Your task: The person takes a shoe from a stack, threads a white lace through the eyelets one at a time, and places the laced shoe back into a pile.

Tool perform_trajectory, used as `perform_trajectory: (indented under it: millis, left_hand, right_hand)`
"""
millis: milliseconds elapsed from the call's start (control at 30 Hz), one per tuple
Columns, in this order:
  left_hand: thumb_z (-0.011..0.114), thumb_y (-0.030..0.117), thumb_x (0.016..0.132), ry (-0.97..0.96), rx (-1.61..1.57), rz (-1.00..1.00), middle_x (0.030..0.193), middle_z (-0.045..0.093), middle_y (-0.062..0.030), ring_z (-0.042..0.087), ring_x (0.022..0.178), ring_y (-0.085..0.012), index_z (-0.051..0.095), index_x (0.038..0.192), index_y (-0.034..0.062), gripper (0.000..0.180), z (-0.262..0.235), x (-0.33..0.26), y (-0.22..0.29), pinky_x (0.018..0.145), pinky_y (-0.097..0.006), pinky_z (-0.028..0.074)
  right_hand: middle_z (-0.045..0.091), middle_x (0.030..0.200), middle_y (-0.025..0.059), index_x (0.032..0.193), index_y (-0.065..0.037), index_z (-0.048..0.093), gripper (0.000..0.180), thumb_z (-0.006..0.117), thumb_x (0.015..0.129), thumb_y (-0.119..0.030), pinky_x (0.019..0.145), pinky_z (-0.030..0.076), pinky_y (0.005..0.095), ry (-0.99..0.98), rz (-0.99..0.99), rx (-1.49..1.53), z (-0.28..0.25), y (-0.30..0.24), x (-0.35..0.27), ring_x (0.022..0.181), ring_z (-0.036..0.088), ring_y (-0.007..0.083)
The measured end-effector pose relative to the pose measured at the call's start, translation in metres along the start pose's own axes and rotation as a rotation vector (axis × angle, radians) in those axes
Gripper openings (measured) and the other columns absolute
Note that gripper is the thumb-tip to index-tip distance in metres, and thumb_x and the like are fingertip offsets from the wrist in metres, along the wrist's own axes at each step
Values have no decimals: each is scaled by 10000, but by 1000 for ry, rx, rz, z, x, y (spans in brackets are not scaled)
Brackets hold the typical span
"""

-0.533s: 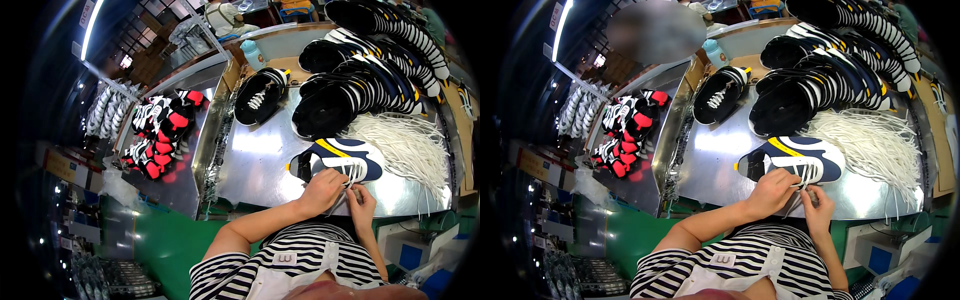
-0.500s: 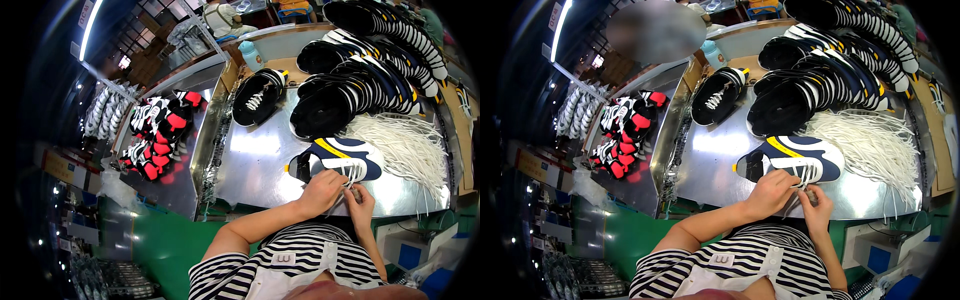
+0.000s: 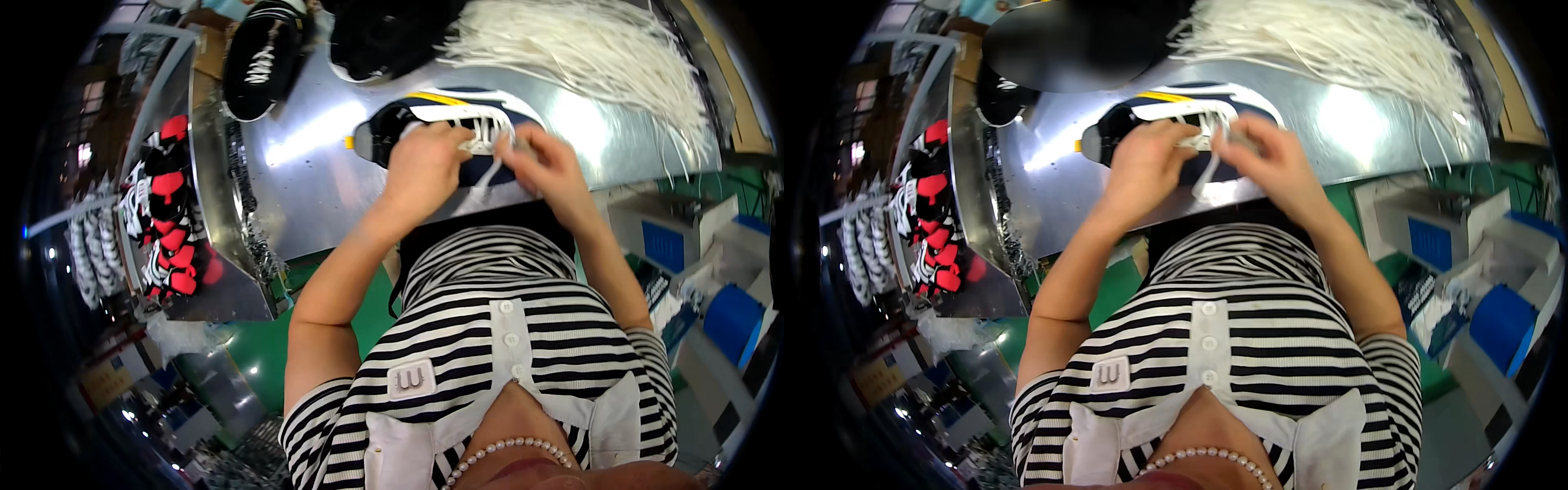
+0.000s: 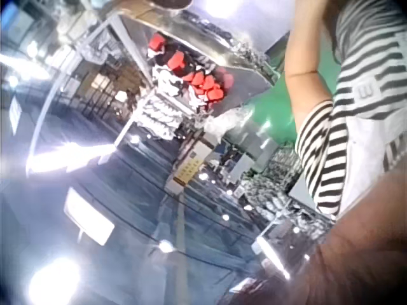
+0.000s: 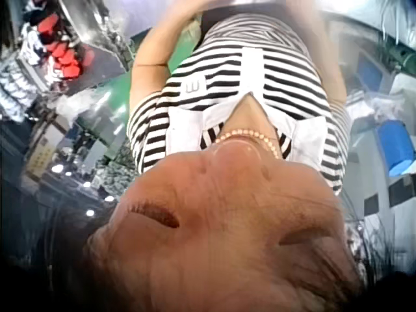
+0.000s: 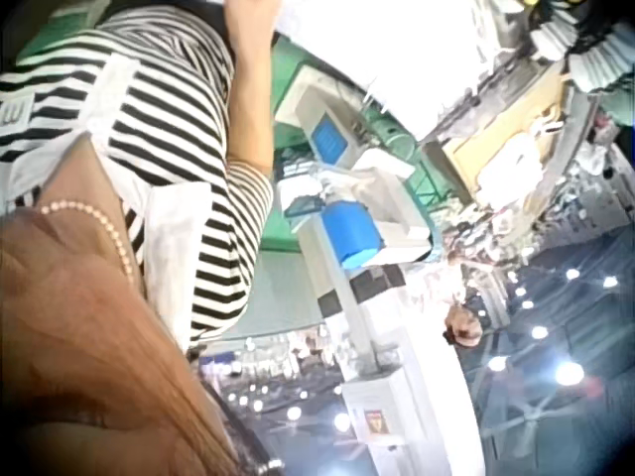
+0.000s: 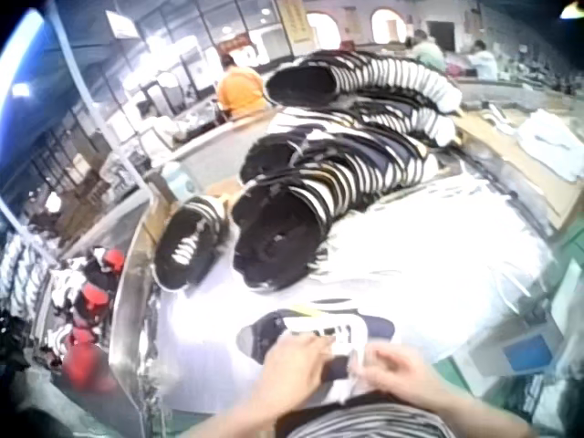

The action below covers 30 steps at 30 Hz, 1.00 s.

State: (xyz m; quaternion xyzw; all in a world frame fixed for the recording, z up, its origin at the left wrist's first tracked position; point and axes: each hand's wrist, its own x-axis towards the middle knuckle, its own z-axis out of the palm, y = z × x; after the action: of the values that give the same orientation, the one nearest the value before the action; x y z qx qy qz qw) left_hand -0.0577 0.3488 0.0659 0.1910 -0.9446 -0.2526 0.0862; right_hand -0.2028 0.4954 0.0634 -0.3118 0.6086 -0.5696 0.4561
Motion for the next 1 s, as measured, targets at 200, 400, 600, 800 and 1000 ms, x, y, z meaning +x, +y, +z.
perform_trajectory:
  millis: [200, 400, 600, 800, 1000]
  left_hand:
    - [672, 166, 853, -162, -153, -28, 1047, 685, -149, 638, 970, -317, 668, 1094, 25, 279, -4, 15, -6, 879, -377, 482]
    - [743, 234, 802, -230, -203, -152, 979, 707, -135, 676, 893, -268, 666, 1035, 26, 322, -11, 22, 2, 819, -343, 504]
    - [732, 240, 785, -64, -76, -47, 896, 698, -140, 664, 830, -308, 667, 951, 33, 273, 2, 17, -2, 761, -370, 504]
    - [712, 265, 789, -12, 6, 55, 817, 680, -143, 637, 757, -332, 669, 917, 37, 265, 4, 18, -6, 709, -415, 494]
    - [737, 263, 808, -98, -42, -17, 877, 691, -156, 658, 786, -328, 663, 935, 4, 298, -1, 18, -7, 712, -386, 504]
  right_hand:
    - [616, 757, 15, 1015, -23, 657, 158, 673, 887, -114, 581, 431, 227, 221, -243, -154, -8, 23, 30, 645, 524, 60]
    - [658, 810, 34, 1074, -42, 638, 206, 678, 898, -141, 573, 457, 221, 273, -387, -198, -6, 35, 43, 674, 585, 76]
    - [672, 848, 108, 1106, -28, 544, 225, 631, 943, -157, 692, 521, 293, 276, -122, -116, -8, 25, 9, 788, 671, 166]
    - [675, 838, 155, 1000, 13, 518, 186, 610, 952, -142, 685, 527, 324, 159, -46, -284, 6, 31, -20, 764, 693, 247]
    - [676, 791, 149, 975, 14, 513, 171, 607, 947, -125, 649, 520, 328, 153, -66, -336, 8, 38, -14, 716, 690, 253]
